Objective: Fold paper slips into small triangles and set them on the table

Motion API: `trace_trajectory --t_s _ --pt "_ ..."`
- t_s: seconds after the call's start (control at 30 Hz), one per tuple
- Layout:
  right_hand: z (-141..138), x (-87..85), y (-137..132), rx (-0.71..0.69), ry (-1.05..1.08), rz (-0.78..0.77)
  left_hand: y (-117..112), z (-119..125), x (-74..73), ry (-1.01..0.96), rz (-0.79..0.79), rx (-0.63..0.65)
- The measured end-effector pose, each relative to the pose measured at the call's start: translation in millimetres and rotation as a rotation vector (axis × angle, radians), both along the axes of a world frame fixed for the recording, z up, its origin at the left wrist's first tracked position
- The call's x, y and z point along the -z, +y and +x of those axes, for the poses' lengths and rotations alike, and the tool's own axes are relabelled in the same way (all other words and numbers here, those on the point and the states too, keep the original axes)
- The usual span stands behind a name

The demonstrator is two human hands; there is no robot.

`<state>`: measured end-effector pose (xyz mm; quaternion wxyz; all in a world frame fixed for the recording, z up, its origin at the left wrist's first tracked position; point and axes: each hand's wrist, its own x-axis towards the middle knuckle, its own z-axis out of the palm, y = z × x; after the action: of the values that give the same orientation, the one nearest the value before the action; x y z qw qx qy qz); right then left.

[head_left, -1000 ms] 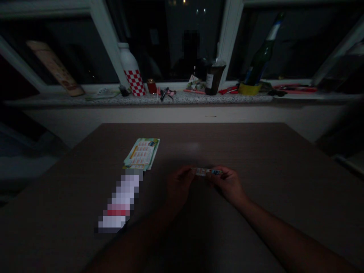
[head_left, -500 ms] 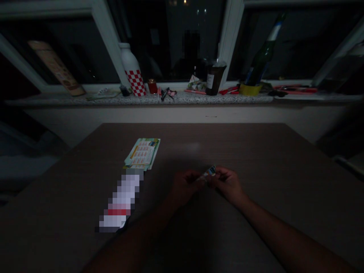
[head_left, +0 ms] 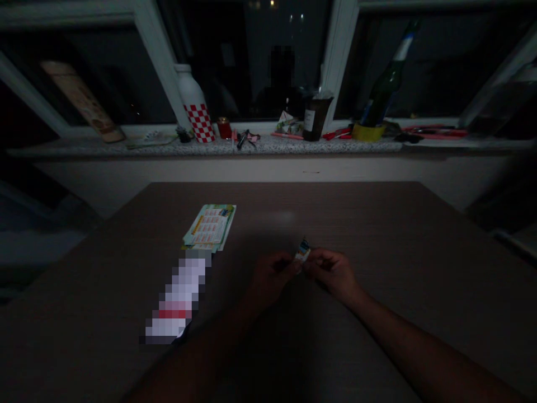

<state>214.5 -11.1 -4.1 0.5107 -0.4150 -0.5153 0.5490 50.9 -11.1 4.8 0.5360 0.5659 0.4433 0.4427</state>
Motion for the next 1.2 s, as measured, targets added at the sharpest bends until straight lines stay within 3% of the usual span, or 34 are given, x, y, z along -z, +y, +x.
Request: trace_trajectory --t_s 0.27,0.43,0.63,0.8,1.03,1.2 --pt "-1 4.9 -1 -0.041 -0.106 -0.005 2 3 -2.2 -0.193 -0.065 -0.051" --pt "1 5.3 -1 -0.007 -0.131 0.005 3 3 -3.3 -0.180 -0.062 -0.056" --pt "4 6.3 0 -0.060 -0.160 0.025 2 2 -6.2 -0.147 -0.073 -0.089" --pt "3 2.8 -3 -0.153 -0.175 0.024 2 1 -6.0 -0.169 -0.078 -0.037" --pt "2 -6.7 -6 -0.191 -0.142 -0.001 2 1 -3.7 -0.160 -0.101 -0.005" --pt "1 -4.1 -6 -0.208 -0.153 -0.017 1 2 -5.9 -0.166 -0.088 0.036"
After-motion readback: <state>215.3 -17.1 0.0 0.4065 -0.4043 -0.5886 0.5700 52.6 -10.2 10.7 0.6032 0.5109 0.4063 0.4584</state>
